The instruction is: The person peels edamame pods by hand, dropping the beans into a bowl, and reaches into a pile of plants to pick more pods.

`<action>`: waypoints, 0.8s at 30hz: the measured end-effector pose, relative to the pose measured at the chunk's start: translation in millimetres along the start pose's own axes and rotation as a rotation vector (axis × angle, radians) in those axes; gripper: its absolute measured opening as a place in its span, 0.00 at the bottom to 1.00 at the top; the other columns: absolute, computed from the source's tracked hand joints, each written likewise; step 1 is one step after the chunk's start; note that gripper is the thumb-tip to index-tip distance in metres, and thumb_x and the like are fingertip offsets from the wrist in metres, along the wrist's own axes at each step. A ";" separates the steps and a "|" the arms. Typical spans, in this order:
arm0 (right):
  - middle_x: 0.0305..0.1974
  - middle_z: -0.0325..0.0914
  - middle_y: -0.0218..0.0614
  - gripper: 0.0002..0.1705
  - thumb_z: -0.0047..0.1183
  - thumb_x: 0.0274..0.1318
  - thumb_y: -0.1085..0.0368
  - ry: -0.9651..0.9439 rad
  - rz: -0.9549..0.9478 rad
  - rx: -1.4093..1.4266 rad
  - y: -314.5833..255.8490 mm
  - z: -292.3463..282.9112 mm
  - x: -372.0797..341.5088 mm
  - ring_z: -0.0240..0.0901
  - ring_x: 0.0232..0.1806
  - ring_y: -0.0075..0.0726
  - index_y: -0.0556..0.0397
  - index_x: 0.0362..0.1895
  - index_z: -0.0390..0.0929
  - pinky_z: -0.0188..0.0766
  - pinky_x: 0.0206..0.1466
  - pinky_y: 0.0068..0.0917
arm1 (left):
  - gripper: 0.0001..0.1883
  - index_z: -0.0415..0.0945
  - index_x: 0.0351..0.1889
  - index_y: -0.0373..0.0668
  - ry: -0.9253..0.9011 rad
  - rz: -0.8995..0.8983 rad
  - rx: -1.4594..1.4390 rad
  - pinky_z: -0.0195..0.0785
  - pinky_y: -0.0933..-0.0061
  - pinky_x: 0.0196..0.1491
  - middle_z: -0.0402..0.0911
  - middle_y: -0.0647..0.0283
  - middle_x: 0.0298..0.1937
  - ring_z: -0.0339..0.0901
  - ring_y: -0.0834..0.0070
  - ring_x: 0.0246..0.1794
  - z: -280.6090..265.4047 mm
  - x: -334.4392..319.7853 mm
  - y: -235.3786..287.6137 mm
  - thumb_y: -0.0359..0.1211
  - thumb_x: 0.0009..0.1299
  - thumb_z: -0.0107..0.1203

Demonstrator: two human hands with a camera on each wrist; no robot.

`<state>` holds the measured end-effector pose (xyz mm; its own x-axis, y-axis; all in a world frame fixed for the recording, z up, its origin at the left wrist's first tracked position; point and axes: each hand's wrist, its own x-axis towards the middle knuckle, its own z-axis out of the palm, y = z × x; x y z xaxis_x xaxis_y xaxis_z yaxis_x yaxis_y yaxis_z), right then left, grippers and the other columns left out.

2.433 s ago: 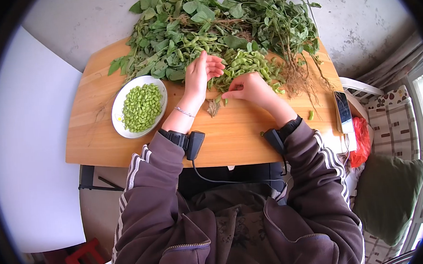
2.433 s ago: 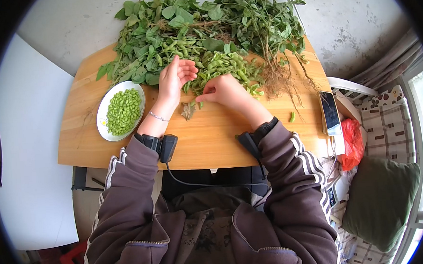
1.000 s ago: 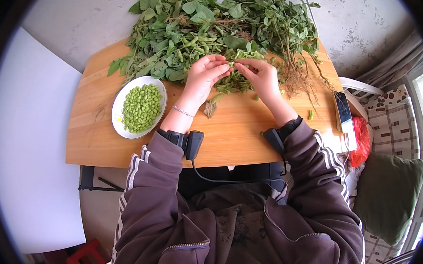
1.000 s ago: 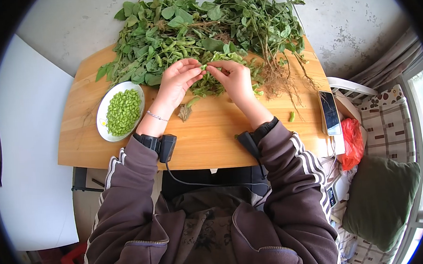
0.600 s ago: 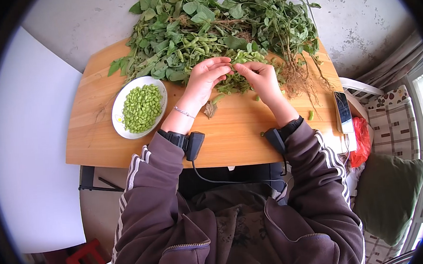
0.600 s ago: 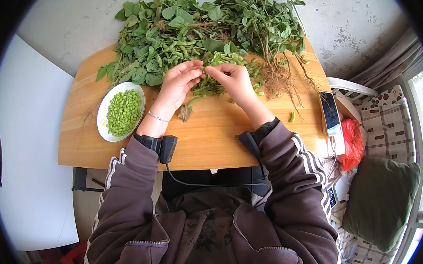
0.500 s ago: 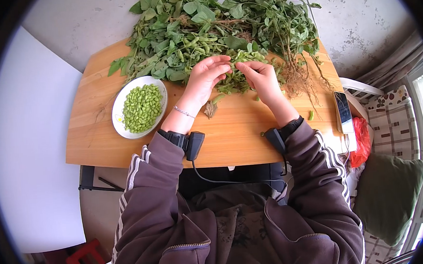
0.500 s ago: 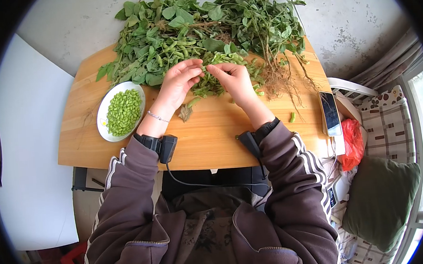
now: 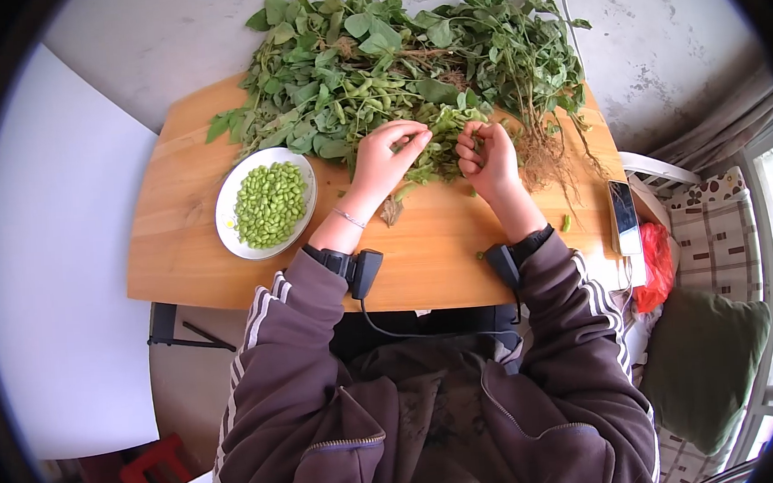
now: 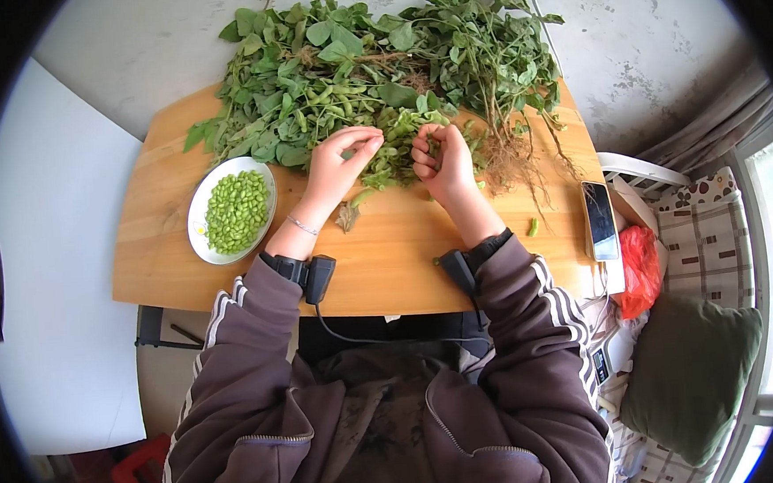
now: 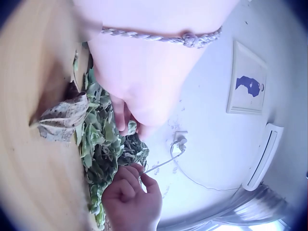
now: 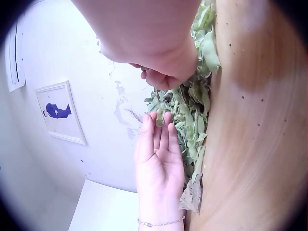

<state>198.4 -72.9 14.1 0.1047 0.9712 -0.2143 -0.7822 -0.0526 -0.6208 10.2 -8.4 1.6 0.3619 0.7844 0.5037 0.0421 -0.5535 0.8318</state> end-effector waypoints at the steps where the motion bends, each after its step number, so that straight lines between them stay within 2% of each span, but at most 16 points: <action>1: 0.28 0.62 0.28 0.07 0.40 0.62 0.62 -0.008 0.022 0.016 -1.1 -0.1 0.7 0.46 0.21 0.21 0.49 0.34 0.66 0.40 0.20 0.21 | 0.10 0.85 0.40 0.38 0.029 0.062 0.065 0.75 0.75 0.43 0.86 0.62 0.42 0.82 0.73 0.42 0.0 0.2 -3.9 0.37 0.69 0.63; 2: 0.28 0.62 0.28 0.07 0.41 0.62 0.61 -0.014 0.045 0.032 -1.4 0.3 1.2 0.46 0.21 0.21 0.49 0.34 0.66 0.40 0.20 0.20 | 0.10 0.85 0.39 0.39 0.057 0.123 0.130 0.75 0.73 0.42 0.86 0.61 0.41 0.82 0.71 0.42 -0.7 0.4 -6.3 0.37 0.70 0.62; 5: 0.30 0.66 0.29 0.10 0.44 0.69 0.60 -0.036 0.080 0.015 1.0 1.7 2.9 0.49 0.21 0.18 0.49 0.34 0.65 0.41 0.19 0.18 | 0.10 0.85 0.36 0.38 0.025 0.085 0.154 0.74 0.68 0.44 0.86 0.61 0.38 0.80 0.66 0.42 -4.3 -1.0 3.9 0.35 0.71 0.59; 6: 0.30 0.67 0.29 0.11 0.45 0.71 0.59 -0.046 0.092 0.005 0.5 2.8 4.8 0.50 0.21 0.18 0.49 0.34 0.65 0.42 0.18 0.17 | 0.10 0.84 0.35 0.38 0.037 0.126 0.175 0.74 0.66 0.44 0.85 0.61 0.37 0.80 0.65 0.41 -4.3 -0.1 2.7 0.34 0.72 0.58; 8: 0.31 0.67 0.28 0.10 0.42 0.74 0.61 -0.104 0.177 0.062 2.5 5.7 5.5 0.52 0.22 0.16 0.53 0.39 0.67 0.45 0.18 0.16 | 0.10 0.84 0.34 0.38 0.057 0.205 0.218 0.72 0.64 0.45 0.85 0.60 0.36 0.79 0.63 0.40 -5.0 0.0 0.1 0.33 0.72 0.57; 9: 0.31 0.67 0.28 0.10 0.41 0.75 0.62 -0.113 0.221 0.068 1.4 14.1 3.2 0.52 0.22 0.16 0.55 0.41 0.68 0.46 0.18 0.16 | 0.09 0.83 0.33 0.37 0.070 0.197 0.216 0.71 0.63 0.46 0.85 0.59 0.37 0.79 0.60 0.40 -4.3 -0.7 -0.4 0.32 0.71 0.56; 12: 0.33 0.67 0.30 0.10 0.40 0.74 0.67 -0.163 0.291 0.051 -2.9 52.1 -6.7 0.56 0.27 0.18 0.63 0.47 0.70 0.54 0.23 0.15 | 0.08 0.82 0.35 0.37 0.123 0.200 0.225 0.71 0.63 0.45 0.84 0.58 0.34 0.79 0.59 0.40 -1.9 0.2 -5.3 0.32 0.71 0.55; 14: 0.36 0.66 0.32 0.10 0.40 0.74 0.69 -0.184 0.329 0.008 -1.5 85.5 -15.3 0.57 0.30 0.20 0.64 0.49 0.68 0.55 0.26 0.14 | 0.06 0.79 0.36 0.37 0.092 0.124 0.242 0.70 0.61 0.43 0.81 0.59 0.33 0.78 0.58 0.38 -4.5 -3.5 -4.1 0.30 0.70 0.54; 15: 0.38 0.67 0.37 0.11 0.43 0.72 0.69 -0.249 0.420 0.102 2.8 88.7 -8.0 0.59 0.32 0.24 0.67 0.49 0.68 0.60 0.30 0.17 | 0.06 0.78 0.36 0.37 0.090 0.089 0.213 0.70 0.61 0.42 0.81 0.60 0.33 0.77 0.59 0.38 -3.8 -5.8 -6.3 0.30 0.70 0.53; 16: 0.39 0.67 0.38 0.12 0.44 0.71 0.68 -0.183 0.440 0.070 7.1 107.7 -10.2 0.59 0.32 0.25 0.67 0.48 0.68 0.60 0.30 0.18 | 0.06 0.77 0.37 0.37 0.089 0.054 0.187 0.70 0.62 0.42 0.80 0.61 0.33 0.77 0.60 0.37 -2.0 -8.6 -10.5 0.30 0.70 0.53; 17: 0.39 0.67 0.38 0.12 0.44 0.70 0.67 -0.118 0.460 0.038 12.7 131.2 -12.2 0.59 0.32 0.26 0.68 0.47 0.68 0.61 0.30 0.18 | 0.04 0.74 0.34 0.38 0.139 -0.161 -0.028 0.68 0.65 0.41 0.78 0.63 0.33 0.75 0.65 0.35 4.4 -10.3 -14.1 0.30 0.69 0.53; 18: 0.40 0.67 0.39 0.13 0.45 0.70 0.66 -0.053 0.480 0.007 21.2 149.4 -12.8 0.60 0.32 0.27 0.68 0.47 0.68 0.61 0.31 0.19 | 0.04 0.74 0.34 0.39 0.160 -0.081 0.038 0.68 0.65 0.41 0.77 0.64 0.32 0.74 0.66 0.34 8.1 -12.4 -18.5 0.30 0.69 0.53; 19: 0.41 0.69 0.42 0.14 0.46 0.69 0.64 -0.074 0.567 0.002 34.3 150.2 3.1 0.63 0.35 0.30 0.67 0.46 0.69 0.66 0.34 0.21 | 0.04 0.74 0.33 0.39 0.180 0.002 0.105 0.67 0.65 0.41 0.77 0.64 0.32 0.74 0.66 0.34 11.2 -12.4 -23.0 0.30 0.69 0.53; 20: 0.44 0.72 0.49 0.15 0.43 0.71 0.64 -0.241 0.644 -0.003 48.1 139.9 25.2 0.69 0.41 0.36 0.69 0.46 0.68 0.75 0.42 0.25 | 0.04 0.73 0.33 0.40 0.201 0.088 0.171 0.67 0.66 0.40 0.76 0.64 0.32 0.73 0.67 0.34 13.7 -10.6 -27.6 0.30 0.69 0.53; 22: 0.48 0.74 0.57 0.18 0.39 0.72 0.64 0.035 0.482 -0.144 73.8 187.6 16.5 0.72 0.47 0.44 0.71 0.51 0.66 0.78 0.54 0.32 | 0.05 0.73 0.32 0.40 0.237 0.265 0.305 0.66 0.67 0.40 0.75 0.64 0.31 0.73 0.67 0.34 16.0 -4.0 -37.2 0.30 0.69 0.53; 24: 0.51 0.73 0.59 0.20 0.37 0.73 0.63 0.025 0.561 -0.202 99.1 198.0 38.9 0.71 0.49 0.47 0.69 0.59 0.61 0.77 0.58 0.38 | 0.05 0.72 0.32 0.41 0.261 0.446 0.440 0.66 0.67 0.40 0.74 0.64 0.30 0.72 0.68 0.33 14.3 1.0 -44.8 0.30 0.69 0.54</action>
<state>3.4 5.7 93.6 -0.2741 0.7766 -0.5673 -0.5903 -0.6015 -0.5382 22.0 13.2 -38.5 0.1985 0.4662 0.8621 0.3359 -0.8587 0.3870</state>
